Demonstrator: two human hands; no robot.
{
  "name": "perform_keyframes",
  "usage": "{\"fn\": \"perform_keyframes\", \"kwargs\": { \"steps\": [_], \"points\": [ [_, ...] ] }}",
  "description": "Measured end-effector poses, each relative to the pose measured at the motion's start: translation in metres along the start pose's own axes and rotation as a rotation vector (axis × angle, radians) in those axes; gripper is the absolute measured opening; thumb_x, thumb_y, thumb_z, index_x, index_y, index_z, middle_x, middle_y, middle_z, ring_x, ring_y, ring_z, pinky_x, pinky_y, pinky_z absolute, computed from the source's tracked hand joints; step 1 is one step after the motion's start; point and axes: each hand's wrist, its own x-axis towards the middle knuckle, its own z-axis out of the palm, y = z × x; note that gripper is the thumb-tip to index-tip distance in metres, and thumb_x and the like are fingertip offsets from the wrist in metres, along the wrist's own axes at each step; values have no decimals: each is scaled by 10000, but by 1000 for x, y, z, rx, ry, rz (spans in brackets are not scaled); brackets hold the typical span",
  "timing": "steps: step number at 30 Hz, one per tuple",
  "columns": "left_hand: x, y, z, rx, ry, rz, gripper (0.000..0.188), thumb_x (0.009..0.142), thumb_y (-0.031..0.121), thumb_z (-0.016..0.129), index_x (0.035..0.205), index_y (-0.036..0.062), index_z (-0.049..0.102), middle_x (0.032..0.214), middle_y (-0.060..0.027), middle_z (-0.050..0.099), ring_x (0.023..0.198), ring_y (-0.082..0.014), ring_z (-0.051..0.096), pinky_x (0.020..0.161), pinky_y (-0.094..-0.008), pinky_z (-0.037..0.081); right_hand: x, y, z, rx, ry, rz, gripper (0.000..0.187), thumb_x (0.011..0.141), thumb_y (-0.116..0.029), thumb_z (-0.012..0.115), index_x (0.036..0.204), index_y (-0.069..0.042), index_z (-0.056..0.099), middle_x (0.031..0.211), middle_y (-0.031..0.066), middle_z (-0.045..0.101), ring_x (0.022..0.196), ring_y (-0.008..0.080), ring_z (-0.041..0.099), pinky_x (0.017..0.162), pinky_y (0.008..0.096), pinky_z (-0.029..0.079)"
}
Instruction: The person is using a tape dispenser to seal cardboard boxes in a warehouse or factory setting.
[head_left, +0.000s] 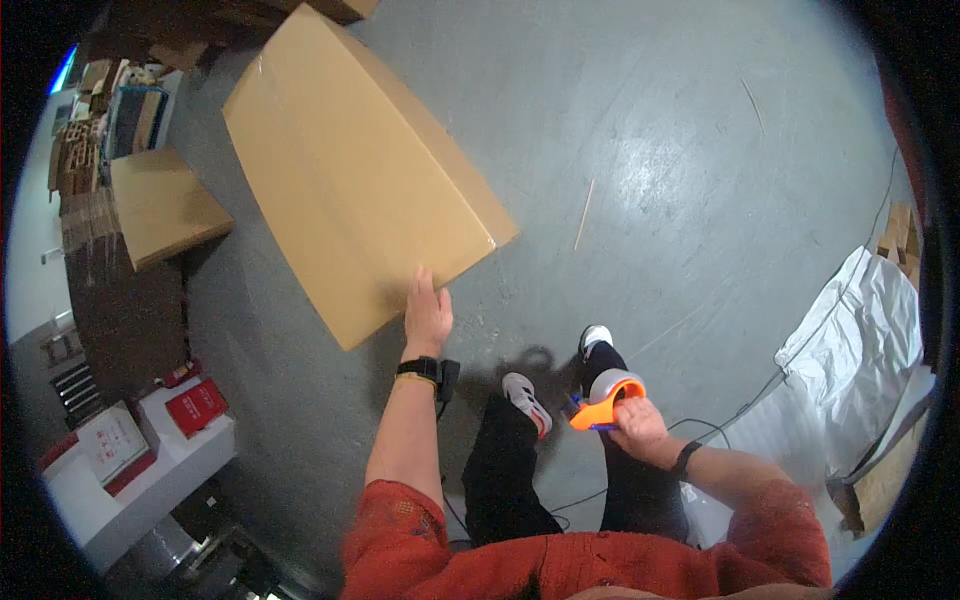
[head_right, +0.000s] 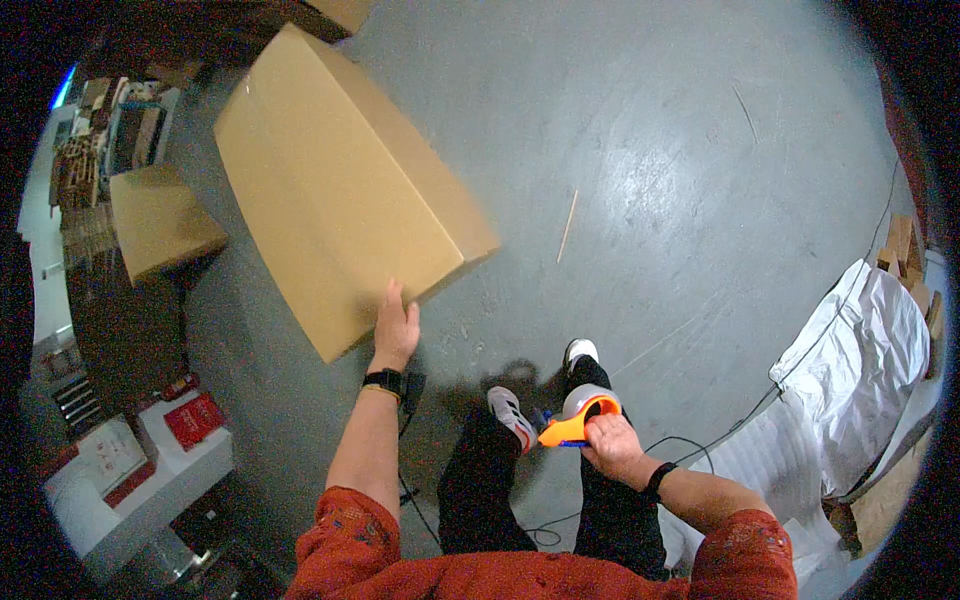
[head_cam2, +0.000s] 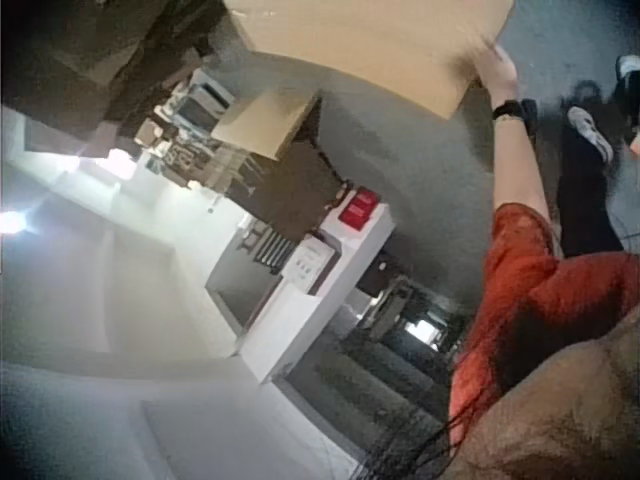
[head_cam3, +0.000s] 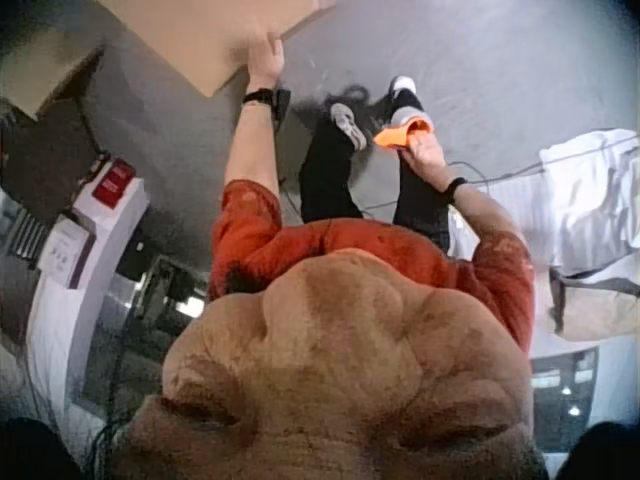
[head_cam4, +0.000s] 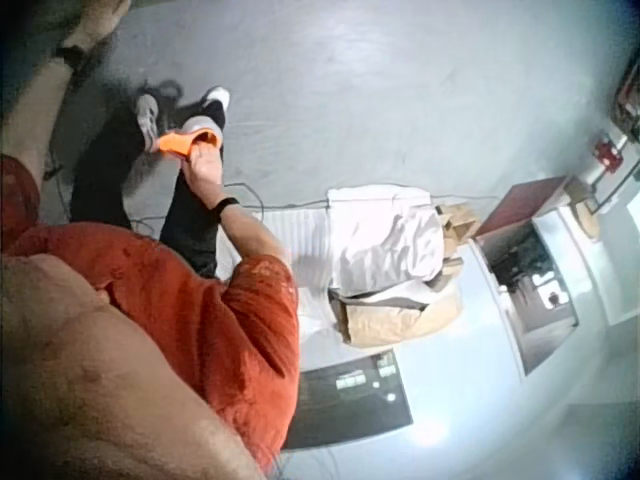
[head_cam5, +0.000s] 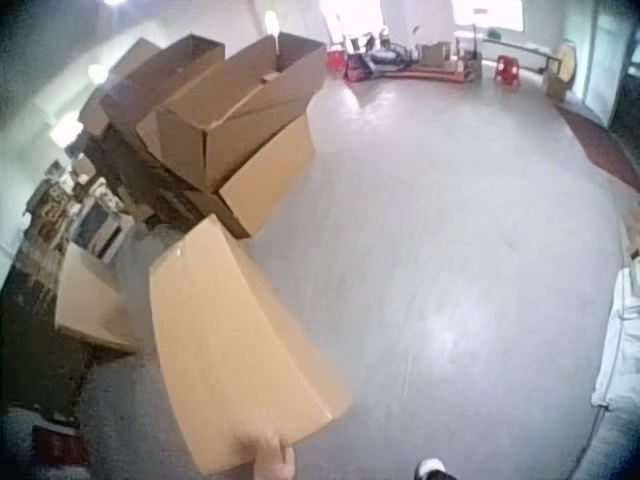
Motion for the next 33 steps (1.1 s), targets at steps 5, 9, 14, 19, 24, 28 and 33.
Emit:
{"fn": "perform_keyframes", "kwargs": {
  "steps": [5,9,14,19,24,28,33],
  "points": [
    [-40,24,-62,-176,-349,-372,597,949,218,589,1436,-86,426,1434,-323,494,1348,-456,459,1147,-486,372,-19,-20,-63,26,70,28,367,701,-165,819,961,-28,600,1009,174,634,961,382,624,891,488,497],
    [-80,40,-84,-204,-410,-452,586,936,253,594,1385,-104,472,1382,-337,535,1298,-470,511,1118,-485,404,-15,-18,-148,-46,26,136,374,715,-174,816,985,-29,602,984,169,619,969,379,615,897,489,486],
    [-86,97,-86,-276,-710,-775,609,890,312,646,1353,-67,533,1307,-299,617,1240,-429,592,1045,-460,471,-14,7,-230,-148,126,272,341,737,-176,808,961,-38,590,962,157,610,947,367,607,865,475,487],
    [-59,98,-80,-311,-911,-812,635,864,390,654,1332,-34,584,1342,-262,624,1292,-401,575,1089,-439,449,3,24,-295,-257,119,381,322,755,-193,795,941,-38,583,930,155,600,902,369,603,832,476,490],
    [70,101,-85,-347,-758,-702,536,910,365,633,1308,6,625,1323,-246,641,1261,-383,600,1083,-437,457,42,34,-367,-276,156,536,336,767,-239,792,943,-32,594,918,178,609,917,381,614,832,489,491],
    [211,121,-112,-363,-639,-628,448,932,328,620,1247,13,662,1257,-249,671,1205,-398,627,1040,-448,485,92,55,-430,-353,202,520,342,771,-242,792,953,-27,597,942,187,617,937,383,620,858,483,492],
    [331,118,-116,-493,-443,-636,454,936,338,658,1258,17,648,1220,-227,692,1159,-380,651,1012,-437,502,191,87,-496,-337,167,436,343,774,-241,790,967,-34,597,966,181,621,954,381,622,876,481,498]
  ]
}}
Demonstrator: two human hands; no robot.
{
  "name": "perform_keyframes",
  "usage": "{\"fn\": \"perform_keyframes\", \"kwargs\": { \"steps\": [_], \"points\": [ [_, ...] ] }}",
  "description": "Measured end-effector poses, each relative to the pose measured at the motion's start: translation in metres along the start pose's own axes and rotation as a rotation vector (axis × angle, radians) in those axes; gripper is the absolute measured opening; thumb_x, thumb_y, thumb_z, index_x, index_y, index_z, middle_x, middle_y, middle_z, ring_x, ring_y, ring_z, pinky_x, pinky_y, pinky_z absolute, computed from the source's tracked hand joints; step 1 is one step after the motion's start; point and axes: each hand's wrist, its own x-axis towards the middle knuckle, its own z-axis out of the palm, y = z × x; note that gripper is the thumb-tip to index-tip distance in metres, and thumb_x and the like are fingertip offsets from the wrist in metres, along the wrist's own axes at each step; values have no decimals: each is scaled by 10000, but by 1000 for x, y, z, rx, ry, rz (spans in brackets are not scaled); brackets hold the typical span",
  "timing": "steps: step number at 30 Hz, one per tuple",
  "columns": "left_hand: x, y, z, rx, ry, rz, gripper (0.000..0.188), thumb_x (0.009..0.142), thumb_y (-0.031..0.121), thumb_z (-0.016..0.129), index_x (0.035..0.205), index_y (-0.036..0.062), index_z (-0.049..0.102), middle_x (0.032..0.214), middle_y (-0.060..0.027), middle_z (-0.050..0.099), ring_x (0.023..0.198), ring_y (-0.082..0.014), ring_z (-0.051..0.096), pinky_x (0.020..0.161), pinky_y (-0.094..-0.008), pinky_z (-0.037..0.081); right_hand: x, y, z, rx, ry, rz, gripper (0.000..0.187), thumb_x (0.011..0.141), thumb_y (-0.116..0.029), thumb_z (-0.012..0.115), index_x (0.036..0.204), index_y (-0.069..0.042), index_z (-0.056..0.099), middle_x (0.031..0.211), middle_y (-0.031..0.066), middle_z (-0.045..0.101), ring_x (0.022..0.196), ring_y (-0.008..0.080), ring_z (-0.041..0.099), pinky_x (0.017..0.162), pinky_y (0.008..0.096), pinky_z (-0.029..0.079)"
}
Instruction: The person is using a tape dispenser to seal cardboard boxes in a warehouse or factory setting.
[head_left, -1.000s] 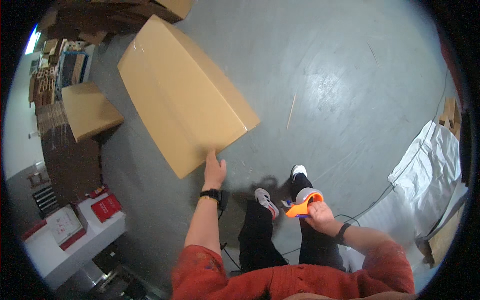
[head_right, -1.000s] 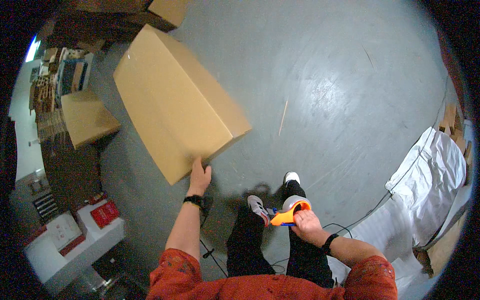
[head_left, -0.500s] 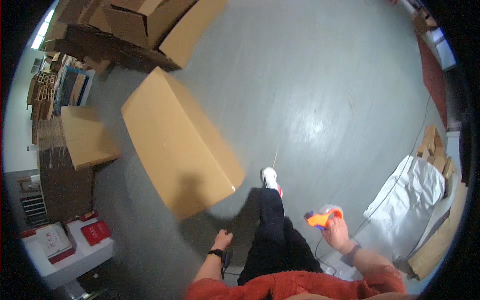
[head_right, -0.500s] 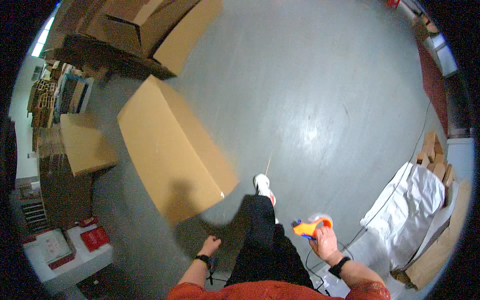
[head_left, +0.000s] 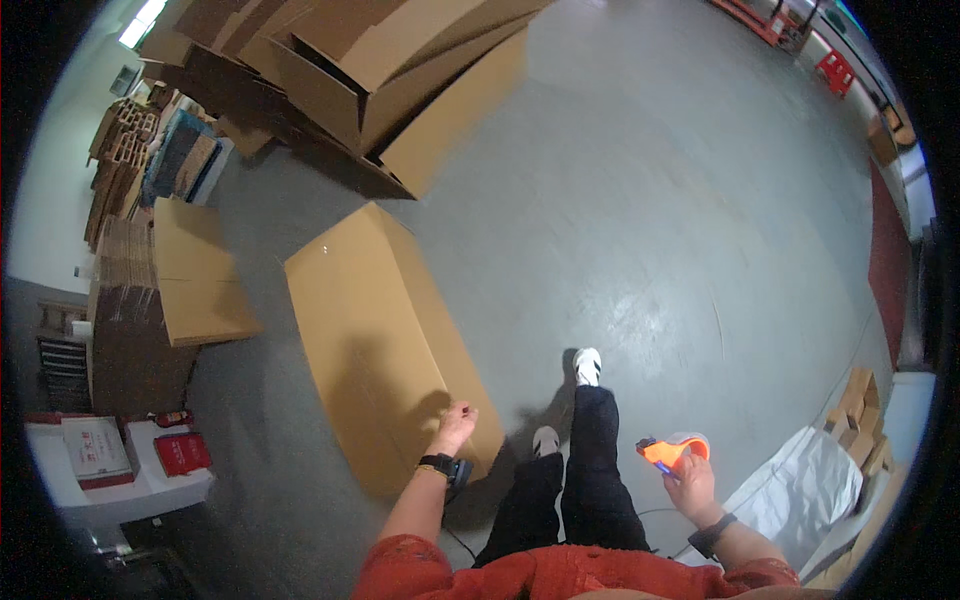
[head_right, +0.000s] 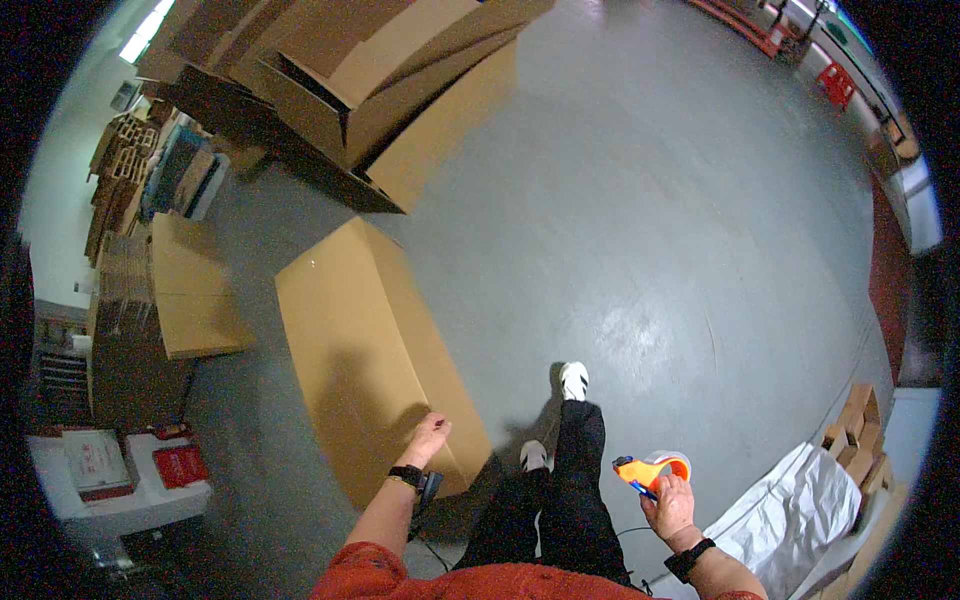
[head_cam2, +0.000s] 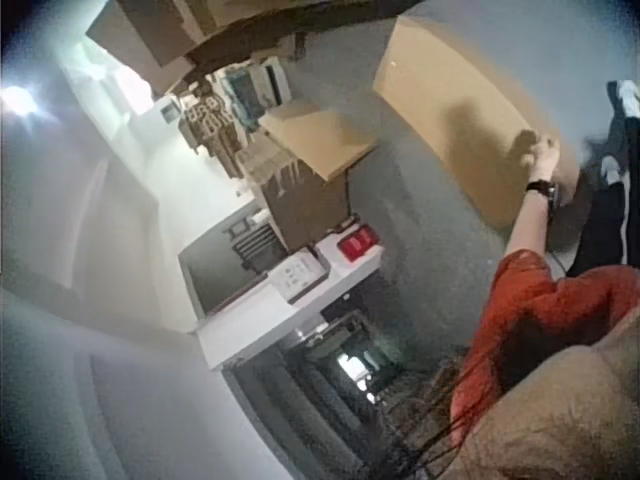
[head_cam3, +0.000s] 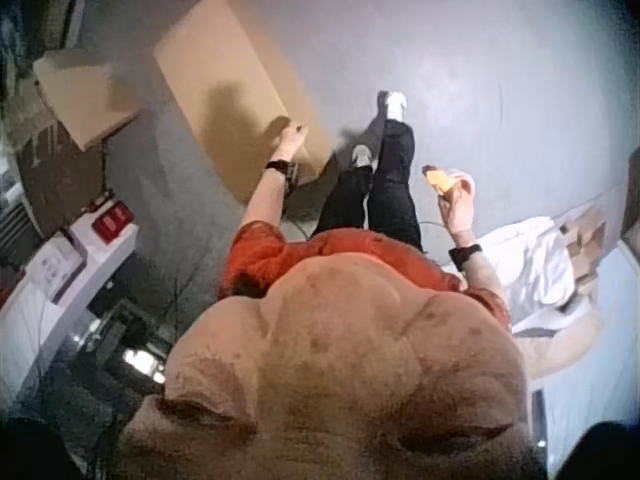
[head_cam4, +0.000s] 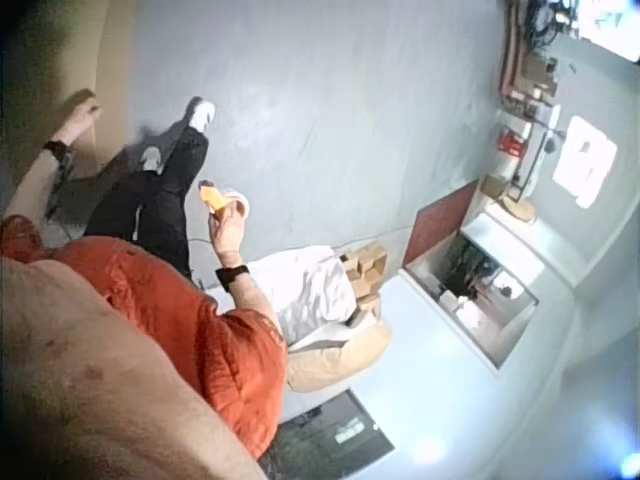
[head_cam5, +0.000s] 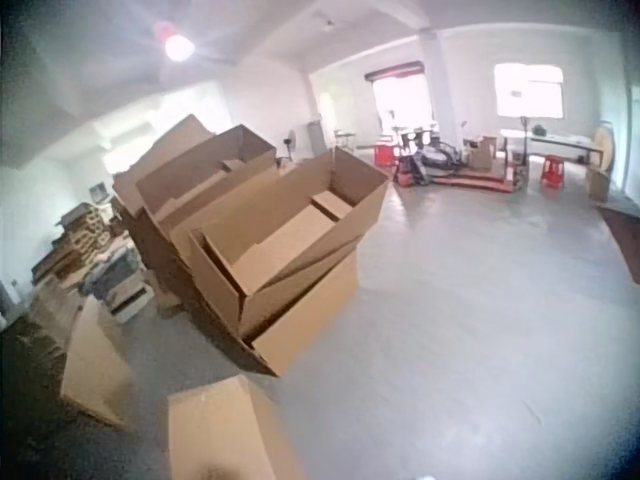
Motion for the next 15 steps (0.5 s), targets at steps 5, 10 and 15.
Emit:
{"fn": "perform_keyframes", "kwargs": {
  "steps": [5,10,15],
  "points": [
    [55,84,-28,-67,37,-22,507,942,355,663,1322,25,605,1280,-208,670,1199,-339,635,1035,-412,488,111,-4,-33,36,7,-45,345,768,-240,796,970,-42,599,969,180,623,958,387,621,863,486,502],
    [99,133,-68,-108,-30,-134,540,946,379,651,1340,15,588,1314,-213,652,1248,-335,608,1069,-408,462,204,-14,-89,39,-57,-136,353,765,-244,802,976,-38,607,959,186,628,948,394,624,849,491,505],
    [190,105,-126,-56,47,-215,530,927,346,608,1345,21,590,1333,-248,625,1267,-376,581,1075,-439,449,277,-18,-116,47,-4,-174,306,754,-185,798,931,-39,596,933,187,619,918,404,617,813,495,506]
  ]
}}
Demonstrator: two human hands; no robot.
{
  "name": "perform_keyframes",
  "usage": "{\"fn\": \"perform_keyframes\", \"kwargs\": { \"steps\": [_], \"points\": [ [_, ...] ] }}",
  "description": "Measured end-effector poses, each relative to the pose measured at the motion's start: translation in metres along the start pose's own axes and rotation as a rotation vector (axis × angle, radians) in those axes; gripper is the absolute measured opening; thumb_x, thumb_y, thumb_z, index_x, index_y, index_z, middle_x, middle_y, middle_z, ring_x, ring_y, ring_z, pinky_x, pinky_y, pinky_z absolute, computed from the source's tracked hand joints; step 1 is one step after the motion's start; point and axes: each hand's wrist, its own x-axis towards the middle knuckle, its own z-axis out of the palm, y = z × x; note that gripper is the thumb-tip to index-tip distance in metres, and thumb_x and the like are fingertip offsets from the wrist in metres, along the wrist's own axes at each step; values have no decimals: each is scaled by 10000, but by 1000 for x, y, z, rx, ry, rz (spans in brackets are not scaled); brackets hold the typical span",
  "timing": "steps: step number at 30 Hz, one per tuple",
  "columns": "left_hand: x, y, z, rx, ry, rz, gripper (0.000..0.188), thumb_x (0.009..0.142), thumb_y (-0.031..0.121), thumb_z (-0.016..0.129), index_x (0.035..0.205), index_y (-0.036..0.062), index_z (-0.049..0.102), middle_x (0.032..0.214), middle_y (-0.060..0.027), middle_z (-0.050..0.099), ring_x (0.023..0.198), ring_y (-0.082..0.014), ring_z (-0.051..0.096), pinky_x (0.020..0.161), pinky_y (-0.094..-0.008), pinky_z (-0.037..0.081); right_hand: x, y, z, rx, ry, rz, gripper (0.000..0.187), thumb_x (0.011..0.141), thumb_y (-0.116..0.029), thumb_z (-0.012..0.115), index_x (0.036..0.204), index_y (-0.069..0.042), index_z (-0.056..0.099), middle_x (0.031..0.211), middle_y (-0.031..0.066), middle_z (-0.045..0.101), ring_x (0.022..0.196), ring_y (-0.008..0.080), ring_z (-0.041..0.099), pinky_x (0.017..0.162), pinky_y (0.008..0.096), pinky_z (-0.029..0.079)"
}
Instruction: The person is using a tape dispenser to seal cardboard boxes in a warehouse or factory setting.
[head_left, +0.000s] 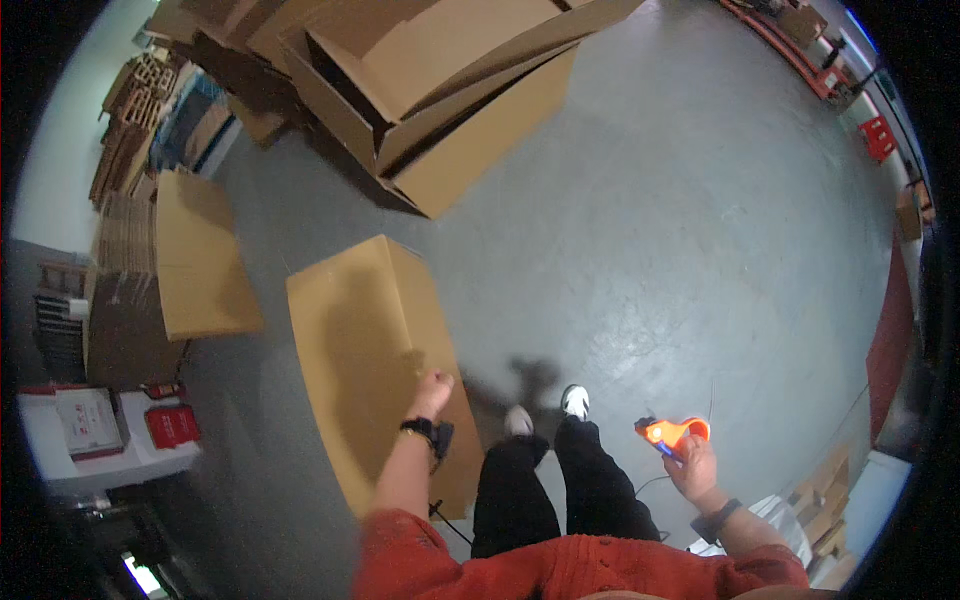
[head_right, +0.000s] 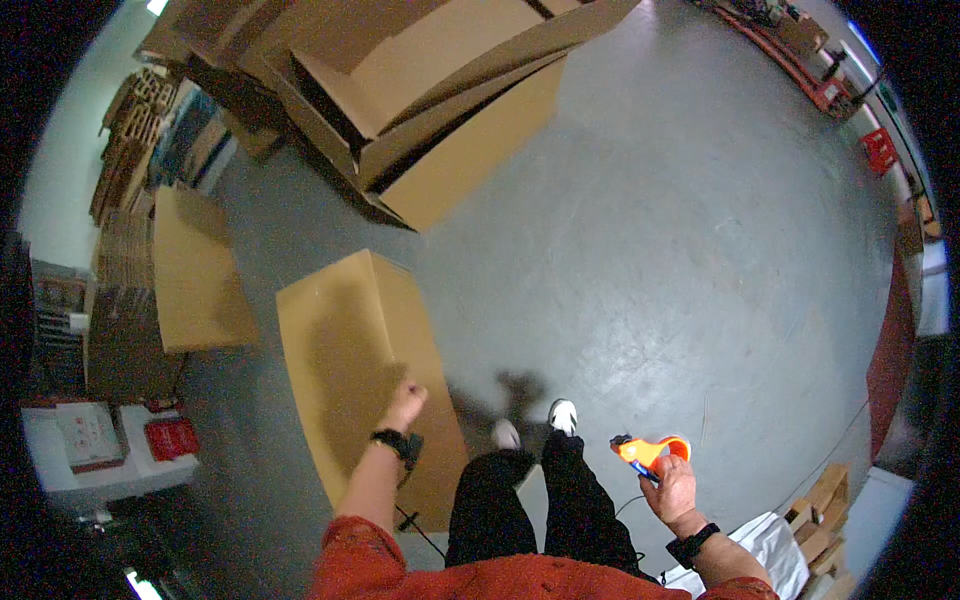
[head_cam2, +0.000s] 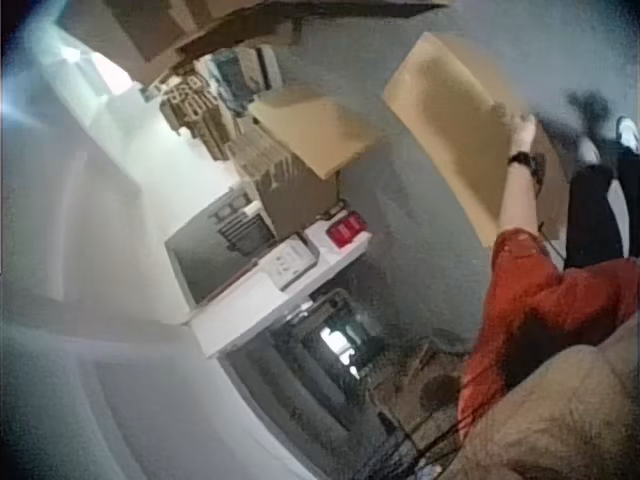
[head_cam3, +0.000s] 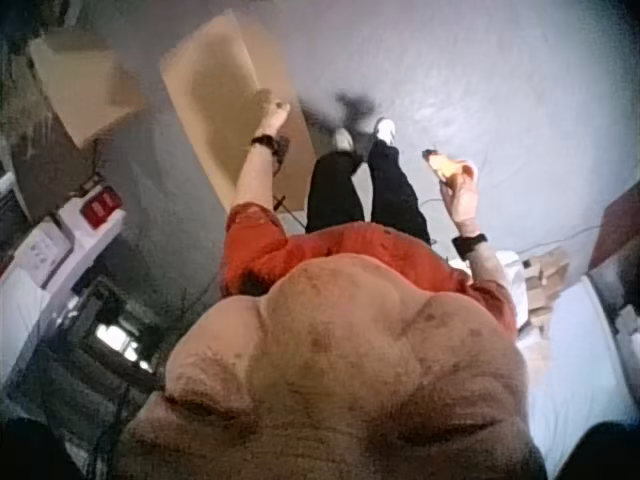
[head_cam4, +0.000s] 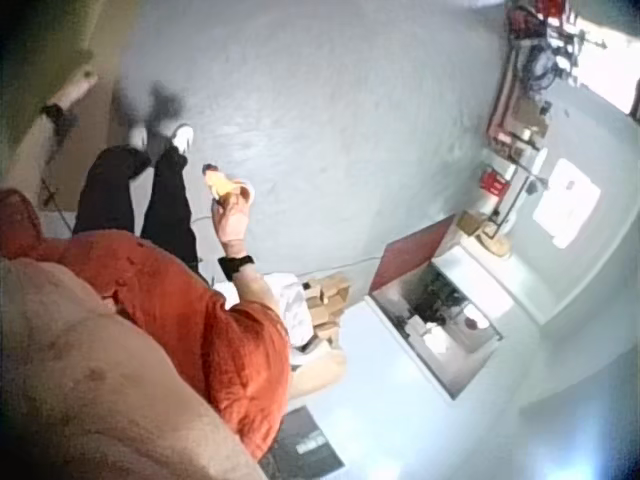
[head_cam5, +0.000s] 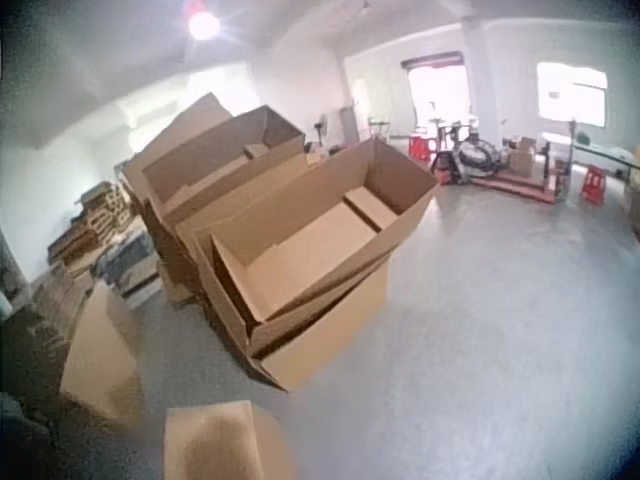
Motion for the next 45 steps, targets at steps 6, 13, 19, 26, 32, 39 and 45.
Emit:
{"fn": "perform_keyframes", "kwargs": {
  "steps": [6,13,19,26,32,39,45],
  "points": [
    [125,33,-61,-76,176,-5,521,909,247,642,1328,-52,556,1363,-287,579,1270,-423,556,1080,-475,441,65,-8,-2,-68,-21,46,318,748,-156,795,921,-40,554,914,185,601,895,408,605,786,508,498],
    [244,79,-136,300,318,312,674,869,223,730,1414,-55,448,1393,-291,522,1342,-444,456,1144,-488,381,108,-56,-4,-101,-30,148,344,753,-149,800,948,-31,542,915,192,596,886,420,604,761,522,484],
    [305,120,-168,654,234,229,890,874,369,728,1544,-18,288,1622,-229,288,1516,-385,260,1254,-478,252,139,-101,-1,-56,-83,219,335,767,-151,800,946,-22,548,901,212,596,842,442,601,739,523,492],
    [327,131,-170,753,132,8,672,921,279,656,1503,102,370,1610,-159,331,1531,-344,257,1237,-580,209,172,-128,6,-68,-181,229,339,776,-111,806,965,-24,538,903,199,596,829,427,605,719,498,497],
    [329,103,-170,685,216,112,557,886,138,632,1410,90,449,1541,-196,424,1496,-366,323,1229,-494,262,187,-128,19,-12,-70,173,325,787,-99,798,972,-28,540,902,199,597,827,435,611,707,495,505],
    [253,63,-107,632,370,287,576,851,199,707,1363,59,482,1485,-172,465,1455,-360,370,1219,-486,273,141,-117,33,-56,-84,87,332,787,-107,802,984,-21,548,909,209,609,829,441,620,709,499,515],
    [189,77,-58,636,417,426,611,793,239,785,1319,70,524,1391,-152,523,1382,-327,428,1203,-497,292,108,-84,38,-21,-89,42,311,788,-103,801,955,-17,554,900,212,614,845,437,631,713,498,518]
  ]
}}
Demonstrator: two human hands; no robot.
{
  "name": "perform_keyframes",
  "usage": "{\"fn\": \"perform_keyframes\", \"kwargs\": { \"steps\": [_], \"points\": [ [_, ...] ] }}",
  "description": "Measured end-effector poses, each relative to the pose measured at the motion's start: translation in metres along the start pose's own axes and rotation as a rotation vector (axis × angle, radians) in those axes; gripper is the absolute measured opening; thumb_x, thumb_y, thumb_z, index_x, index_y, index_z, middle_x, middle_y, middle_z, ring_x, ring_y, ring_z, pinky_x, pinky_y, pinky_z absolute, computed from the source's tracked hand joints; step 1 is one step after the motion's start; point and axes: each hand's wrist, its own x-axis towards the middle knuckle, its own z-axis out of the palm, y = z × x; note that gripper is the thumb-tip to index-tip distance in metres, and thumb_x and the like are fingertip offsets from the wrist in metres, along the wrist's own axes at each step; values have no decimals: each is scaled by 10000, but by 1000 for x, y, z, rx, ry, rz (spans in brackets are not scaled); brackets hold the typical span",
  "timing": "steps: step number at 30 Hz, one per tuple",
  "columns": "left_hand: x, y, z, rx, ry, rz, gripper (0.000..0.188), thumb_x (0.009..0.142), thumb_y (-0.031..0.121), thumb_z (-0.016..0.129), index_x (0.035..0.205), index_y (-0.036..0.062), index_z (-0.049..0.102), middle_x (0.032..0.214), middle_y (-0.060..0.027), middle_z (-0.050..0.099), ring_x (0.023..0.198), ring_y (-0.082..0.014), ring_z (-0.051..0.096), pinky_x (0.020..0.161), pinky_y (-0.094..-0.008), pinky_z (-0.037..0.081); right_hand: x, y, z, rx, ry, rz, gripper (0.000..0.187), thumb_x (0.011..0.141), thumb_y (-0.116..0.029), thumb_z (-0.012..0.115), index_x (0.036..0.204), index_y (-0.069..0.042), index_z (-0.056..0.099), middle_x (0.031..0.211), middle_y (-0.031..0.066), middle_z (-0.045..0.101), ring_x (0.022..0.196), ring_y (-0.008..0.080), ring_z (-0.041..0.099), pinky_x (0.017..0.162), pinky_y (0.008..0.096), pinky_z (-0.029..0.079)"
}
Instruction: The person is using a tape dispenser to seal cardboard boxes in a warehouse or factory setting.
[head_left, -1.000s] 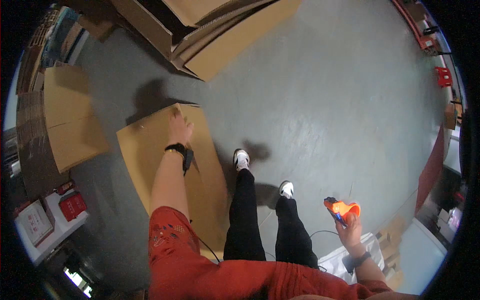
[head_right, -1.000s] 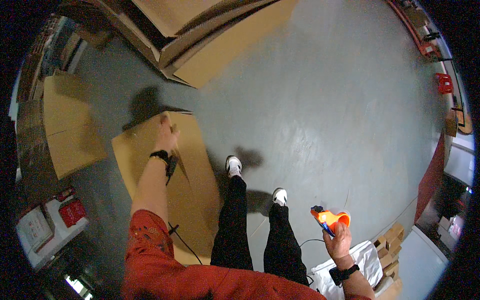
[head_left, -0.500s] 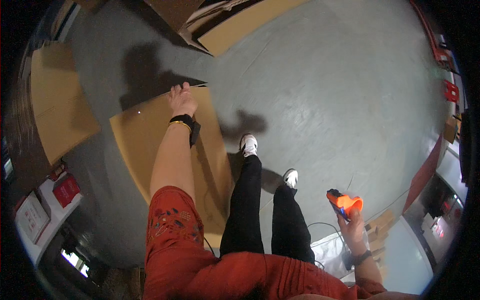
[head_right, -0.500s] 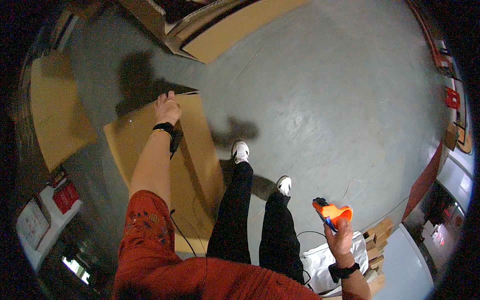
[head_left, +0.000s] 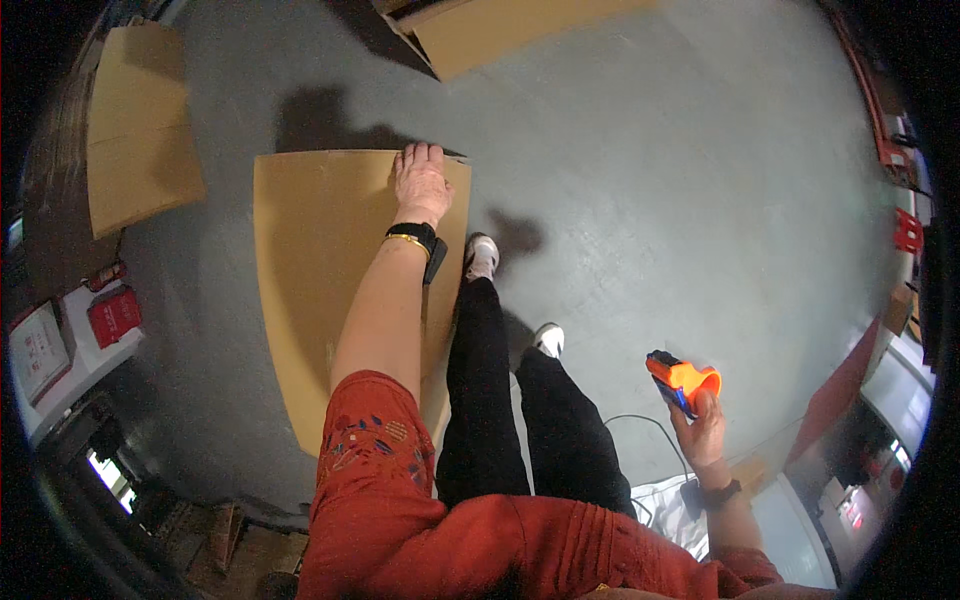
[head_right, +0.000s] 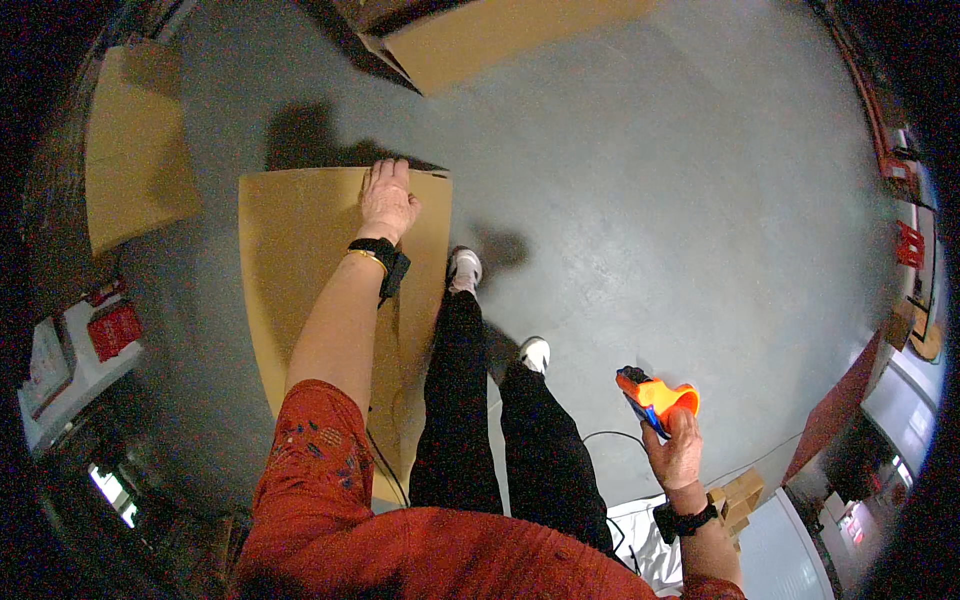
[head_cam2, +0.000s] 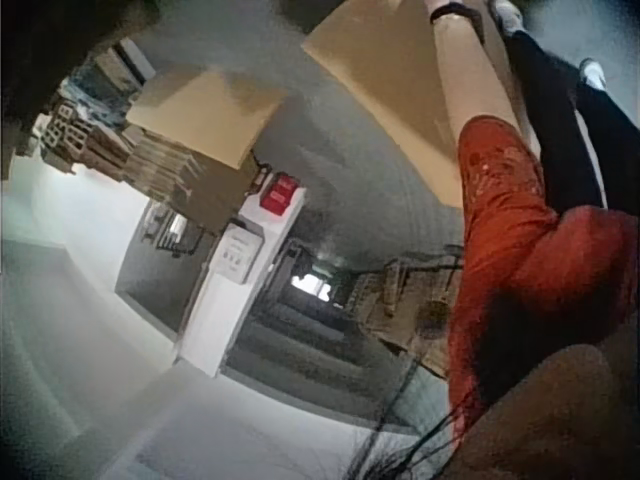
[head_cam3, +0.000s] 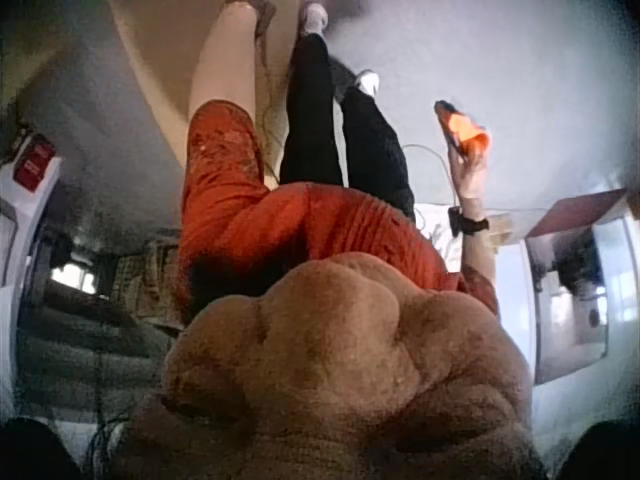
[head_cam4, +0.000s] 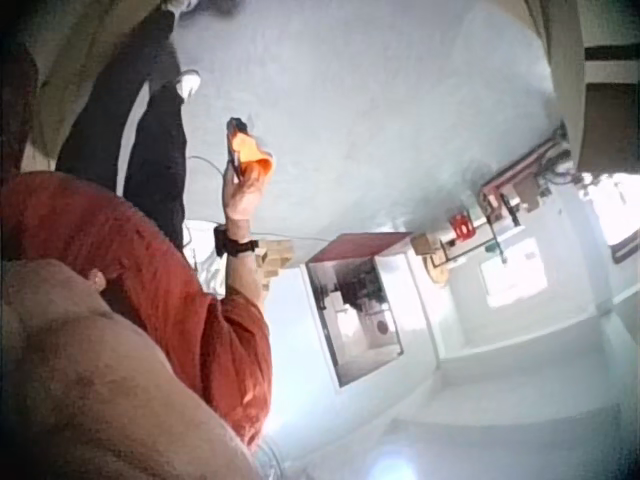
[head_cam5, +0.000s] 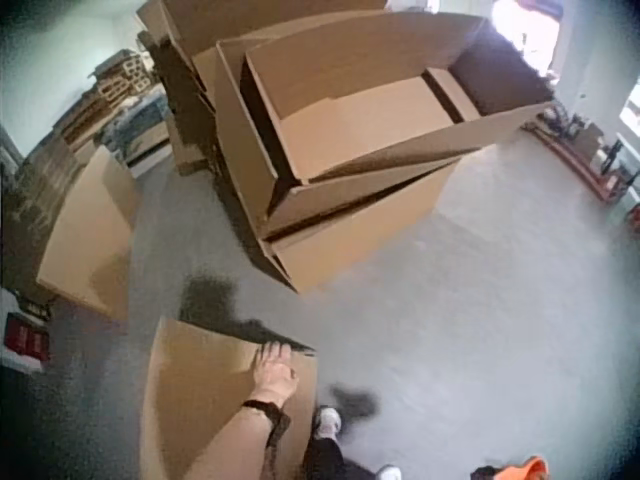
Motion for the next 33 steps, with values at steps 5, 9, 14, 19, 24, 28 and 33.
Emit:
{"fn": "perform_keyframes", "kwargs": {
  "steps": [5,9,14,19,24,28,33],
  "points": [
    [-34,46,36,13,-65,152,660,809,260,741,1389,60,498,1462,-172,497,1424,-358,402,1202,-496,303,-10,26,22,-9,54,53,322,781,-104,815,946,-18,553,892,207,608,828,434,630,719,485,522],
    [-77,107,59,-29,-163,256,670,868,294,705,1449,46,479,1512,-152,460,1469,-345,348,1242,-491,237,-17,41,32,-2,81,150,300,812,-117,791,918,-26,526,863,199,591,805,424,616,710,479,506],
    [-129,187,58,-352,-200,304,765,845,187,737,1506,23,388,1548,-196,402,1520,-365,246,1261,-471,209,-26,59,40,-32,101,224,306,835,-152,777,910,-19,512,867,203,592,812,422,616,707,485,501],
    [-184,132,65,-743,69,271,696,842,144,705,1469,-4,440,1508,-255,444,1452,-441,359,1225,-479,290,-22,46,44,1,19,301,325,825,-166,800,911,-18,524,877,202,601,838,417,630,730,470,515],
    [-256,-90,107,-562,102,-582,709,908,217,661,1500,-55,381,1583,-310,332,1491,-450,280,1242,-522,223,-14,30,38,40,12,194,320,822,-146,804,914,-16,526,876,194,599,798,397,622,716,446,514],
    [-359,-252,122,-410,38,-869,791,899,317,732,1484,-85,383,1529,-308,412,1434,-426,385,1196,-472,313,-20,48,42,29,16,84,289,833,-109,796,919,-9,539,856,187,585,787,377,615,711,423,512],
    [-342,-301,123,-659,70,-930,811,887,368,758,1470,-79,413,1477,-293,482,1387,-413,456,1164,-452,366,-13,49,40,5,22,-5,289,834,-71,773,981,-19,530,890,176,601,824,352,634,723,425,524]
  ]
}}
